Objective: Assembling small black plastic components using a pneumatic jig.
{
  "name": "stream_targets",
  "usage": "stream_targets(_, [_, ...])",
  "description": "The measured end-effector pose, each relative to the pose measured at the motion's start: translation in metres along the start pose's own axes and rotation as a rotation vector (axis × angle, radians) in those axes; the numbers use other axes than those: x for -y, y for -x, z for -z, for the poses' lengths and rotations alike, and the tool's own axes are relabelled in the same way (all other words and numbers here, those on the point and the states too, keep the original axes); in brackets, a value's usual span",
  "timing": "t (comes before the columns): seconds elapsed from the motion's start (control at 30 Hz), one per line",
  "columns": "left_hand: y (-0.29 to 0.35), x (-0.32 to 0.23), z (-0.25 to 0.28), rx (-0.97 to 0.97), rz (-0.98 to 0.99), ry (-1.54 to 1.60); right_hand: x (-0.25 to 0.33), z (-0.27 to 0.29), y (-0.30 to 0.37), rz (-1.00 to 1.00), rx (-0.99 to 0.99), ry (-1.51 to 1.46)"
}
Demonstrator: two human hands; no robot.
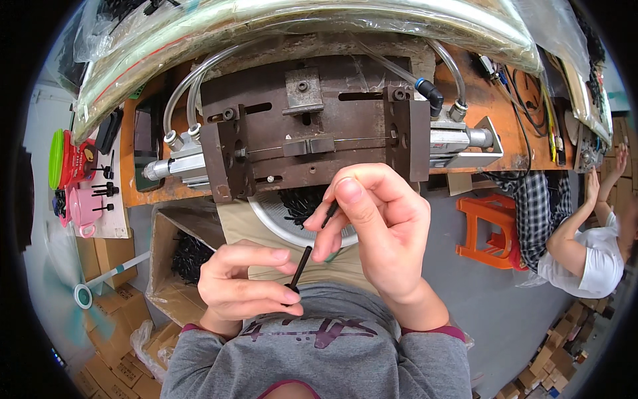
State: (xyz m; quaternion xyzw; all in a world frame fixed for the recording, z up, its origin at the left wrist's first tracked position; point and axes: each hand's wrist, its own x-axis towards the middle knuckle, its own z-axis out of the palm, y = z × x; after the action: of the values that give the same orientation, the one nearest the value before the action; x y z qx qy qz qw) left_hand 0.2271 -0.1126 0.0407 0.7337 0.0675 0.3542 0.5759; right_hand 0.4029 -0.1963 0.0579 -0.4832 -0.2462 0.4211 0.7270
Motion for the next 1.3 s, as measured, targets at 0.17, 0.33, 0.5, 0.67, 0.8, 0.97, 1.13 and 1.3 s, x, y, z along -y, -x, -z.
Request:
stream_targets(0.17, [-0.0047,0.007,0.0006,0.083,-0.157,-0.161,-0.0015,-0.004,0.0035,-0.011,0.032,-0.066])
stream_targets(0.33, [-0.0039,0.0019,-0.0016,0.066,-0.128,-0.181,-0.0017,-0.004,0.0051,-0.009,0.044,-0.08])
stream_targets(0.5, [-0.0031,0.0015,0.0004,0.073,-0.13,-0.181,-0.0037,-0.0034,0.0051,0.003,0.071,-0.07])
stream_targets(0.67, [-0.0006,0.0013,0.0017,0.074,-0.09,-0.134,-0.0035,-0.0029,0.0075,0.03,0.092,-0.034])
stream_targets(0.8, [-0.0032,0.0041,0.0014,0.068,-0.113,-0.175,-0.0033,-0.0025,0.0073,0.051,0.123,-0.031])
stream_targets(0.97, [-0.0038,0.0047,0.0016,0.063,-0.11,-0.166,-0.0039,-0.0021,0.008,0.042,0.14,-0.07])
stream_targets(1.13, [-0.0021,0.0028,0.0015,0.068,-0.068,-0.117,-0.0054,-0.0015,0.0077,0.051,0.145,-0.067])
stream_targets(1.3, [-0.0022,0.0026,0.0007,0.069,-0.059,-0.107,-0.005,-0.0015,0.0089,0.055,0.131,-0.047])
